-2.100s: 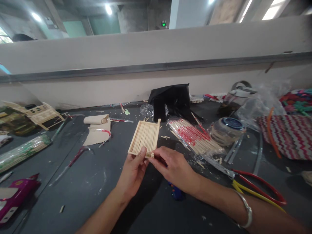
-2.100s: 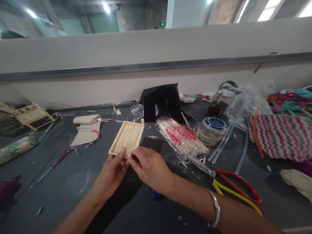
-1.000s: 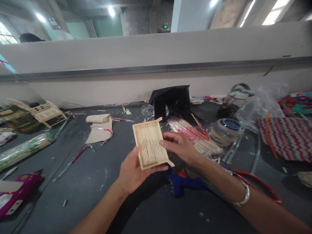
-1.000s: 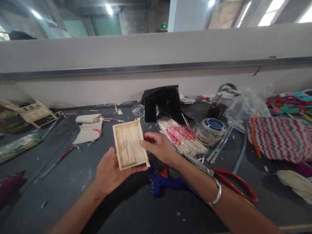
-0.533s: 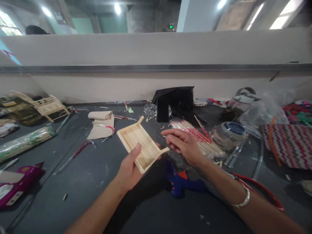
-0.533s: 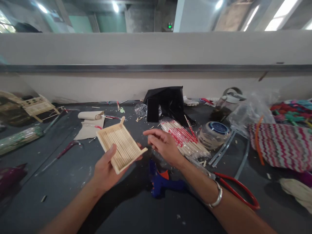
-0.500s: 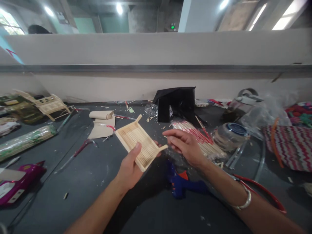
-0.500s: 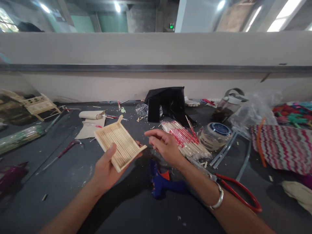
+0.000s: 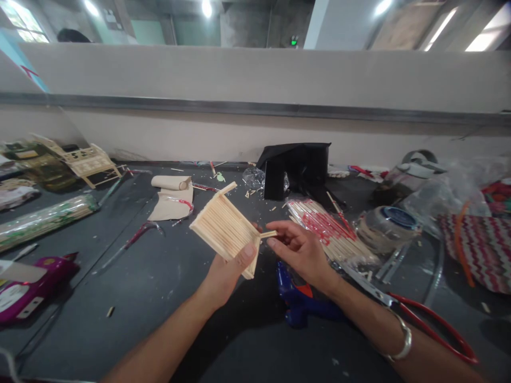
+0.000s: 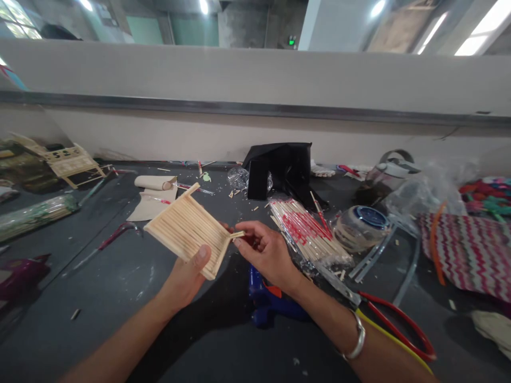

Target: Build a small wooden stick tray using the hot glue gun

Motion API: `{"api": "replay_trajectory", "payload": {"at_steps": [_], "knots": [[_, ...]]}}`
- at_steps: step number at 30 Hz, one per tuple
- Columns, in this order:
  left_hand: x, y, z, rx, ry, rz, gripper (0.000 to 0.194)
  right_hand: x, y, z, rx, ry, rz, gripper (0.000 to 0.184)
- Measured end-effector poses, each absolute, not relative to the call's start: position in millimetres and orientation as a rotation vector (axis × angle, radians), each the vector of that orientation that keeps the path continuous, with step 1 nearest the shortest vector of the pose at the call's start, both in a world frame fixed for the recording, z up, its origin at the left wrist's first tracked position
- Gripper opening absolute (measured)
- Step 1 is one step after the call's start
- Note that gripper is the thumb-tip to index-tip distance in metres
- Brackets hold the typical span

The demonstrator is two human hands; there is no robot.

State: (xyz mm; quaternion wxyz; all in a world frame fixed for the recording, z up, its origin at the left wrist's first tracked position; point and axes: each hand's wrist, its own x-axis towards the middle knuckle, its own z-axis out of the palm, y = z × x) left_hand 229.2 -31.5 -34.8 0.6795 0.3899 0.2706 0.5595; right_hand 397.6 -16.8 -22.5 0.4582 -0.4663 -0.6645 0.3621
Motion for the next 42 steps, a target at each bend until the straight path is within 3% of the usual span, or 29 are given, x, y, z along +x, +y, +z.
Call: {"api": "replay_trajectory", "payload": {"at_steps": [12,42], "knots": [[229,-32,-38,1.301,0.691,1.207,0.067,396,-18,-33,-1.173,-1.601,0.78,0.011],[230,-30,-46,1.305,0.673,1.251,0.065,393,-19,-35,-1.228,-1.611,0.713,0.012]]}}
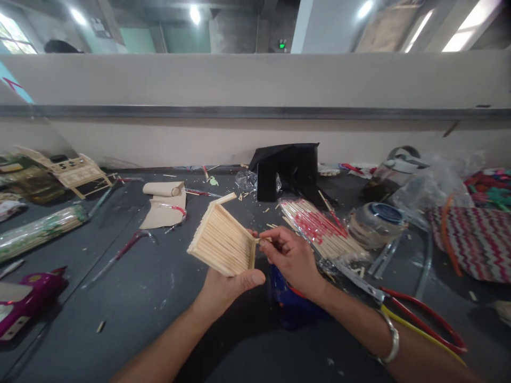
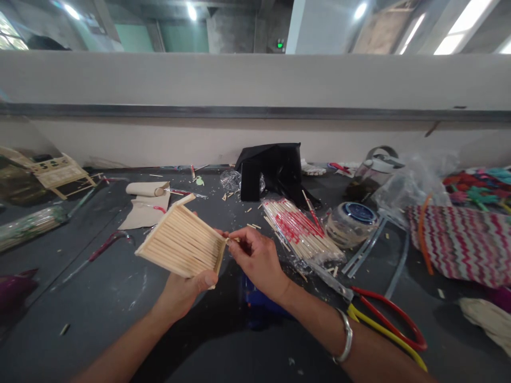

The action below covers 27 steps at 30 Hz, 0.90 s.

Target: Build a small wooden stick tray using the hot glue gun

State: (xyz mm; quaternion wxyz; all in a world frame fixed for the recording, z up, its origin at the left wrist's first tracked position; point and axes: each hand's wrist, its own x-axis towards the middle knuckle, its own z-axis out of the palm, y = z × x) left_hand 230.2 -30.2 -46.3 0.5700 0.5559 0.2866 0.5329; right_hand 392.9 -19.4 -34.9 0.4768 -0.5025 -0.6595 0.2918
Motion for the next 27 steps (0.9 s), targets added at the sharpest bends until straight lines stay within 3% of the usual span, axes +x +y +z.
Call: {"api": "replay_trajectory", "payload": {"at_steps": [12,17,20,27], "knots": [[230,-29,-51,1.244,0.652,1.278,0.063,390,-20,-33,-1.223,-1.603,0.705,0.011],[227,-24,-42,0.883,0.552,1.278,0.053,390,-21,-28,-1.176,-1.607,0.748,0.032],[223,-20,-32,0.715,0.516,1.279,0.048,390,-24,-25,-1.152,-1.631,0.736,0.031],[216,-15,-18,0.664,0.418,1.175,0.058,390,-28,-23,-1.111,-1.649,0.702,0.026]]}}
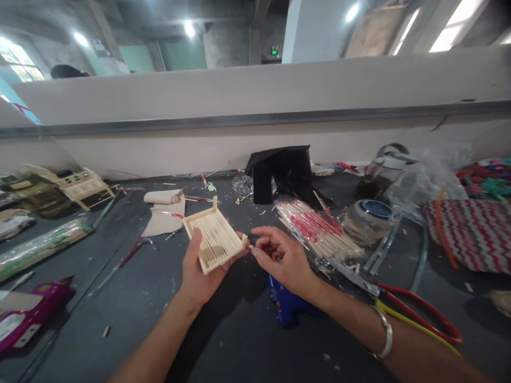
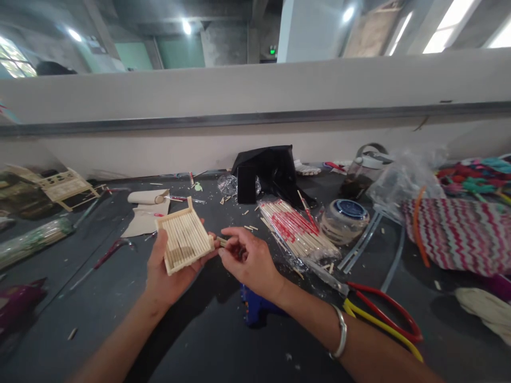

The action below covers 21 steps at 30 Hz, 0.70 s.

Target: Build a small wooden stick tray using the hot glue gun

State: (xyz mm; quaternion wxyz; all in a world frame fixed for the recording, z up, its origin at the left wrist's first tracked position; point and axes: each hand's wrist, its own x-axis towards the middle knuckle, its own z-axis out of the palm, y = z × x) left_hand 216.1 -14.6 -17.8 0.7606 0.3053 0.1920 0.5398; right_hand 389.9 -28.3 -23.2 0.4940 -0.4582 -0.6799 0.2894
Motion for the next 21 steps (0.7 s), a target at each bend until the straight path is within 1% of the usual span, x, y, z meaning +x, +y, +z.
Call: {"api": "replay_trajectory", "payload": {"at_steps": [6,13,21], "knots": [[212.9,-13.3,-21.0,0.671,0.372,1.128,0.069,390.7,-30.3,-23.6,-1.084,-1.692,0.643,0.022],[208.8,-13.5,-19.3,0.644,0.342,1.057,0.082,390.8,-33.0,-24.8,-1.033,-1.731,0.598,0.022],[208.0,-12.1,-22.2,0.65,0.316,1.026,0.084,390.3,-35.7,-20.9,-1.015,-1.783,0.545,0.022]]}}
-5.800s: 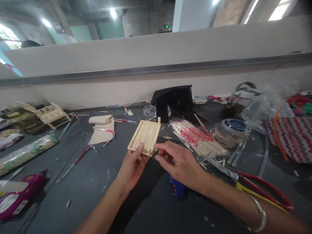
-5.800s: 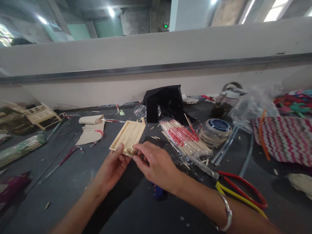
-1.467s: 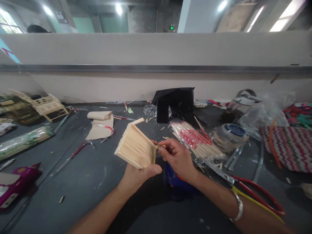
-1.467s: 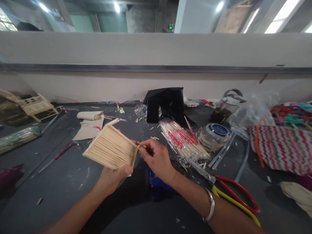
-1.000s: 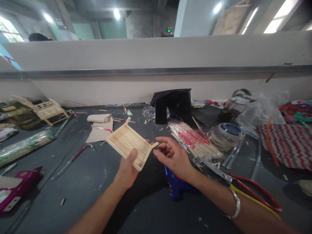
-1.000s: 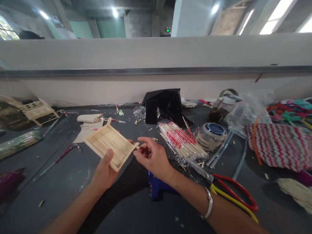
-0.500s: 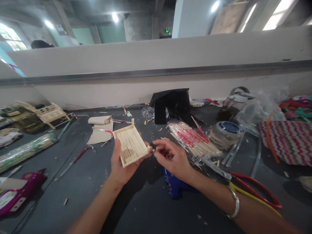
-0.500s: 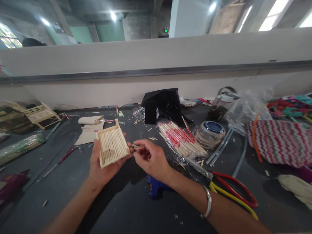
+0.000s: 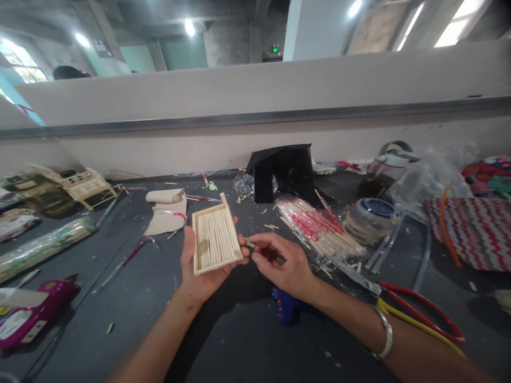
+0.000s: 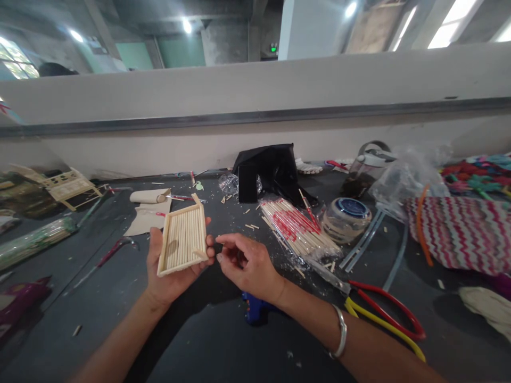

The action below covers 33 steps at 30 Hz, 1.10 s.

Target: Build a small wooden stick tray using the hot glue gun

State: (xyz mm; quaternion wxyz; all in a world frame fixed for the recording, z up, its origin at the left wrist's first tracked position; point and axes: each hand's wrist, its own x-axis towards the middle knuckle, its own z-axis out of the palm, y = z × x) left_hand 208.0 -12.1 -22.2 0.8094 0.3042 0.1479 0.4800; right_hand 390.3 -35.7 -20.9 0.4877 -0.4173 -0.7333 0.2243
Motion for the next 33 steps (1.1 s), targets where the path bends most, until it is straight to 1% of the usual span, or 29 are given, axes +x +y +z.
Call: {"api": "replay_trajectory", "payload": {"at_steps": [13,17,23,26,29,33], "knots": [[207,-12,-20,0.687,0.289,0.978,0.088,391,-34,-25,-1.015,-1.77,0.546,0.021],[210,-12,-21,0.719,0.326,1.045,0.081,391,-34,-23,-0.999,-1.779,0.575,0.022],[215,-13,-27,0.708,0.403,1.145,0.069,391,-35,-19,-0.963,-1.82,0.645,0.032],[215,-14,-31,0.689,0.44,1.188,0.063,390,-35,-19,-0.982,-1.825,0.662,0.033],[216,-14,-34,0.693,0.457,1.196,0.061,390,-34,-22,-0.995,-1.818,0.639,0.029],[217,-14,-35,0.719,0.44,1.168,0.064,390,-32,-27,-1.017,-1.808,0.573,0.015]]}}
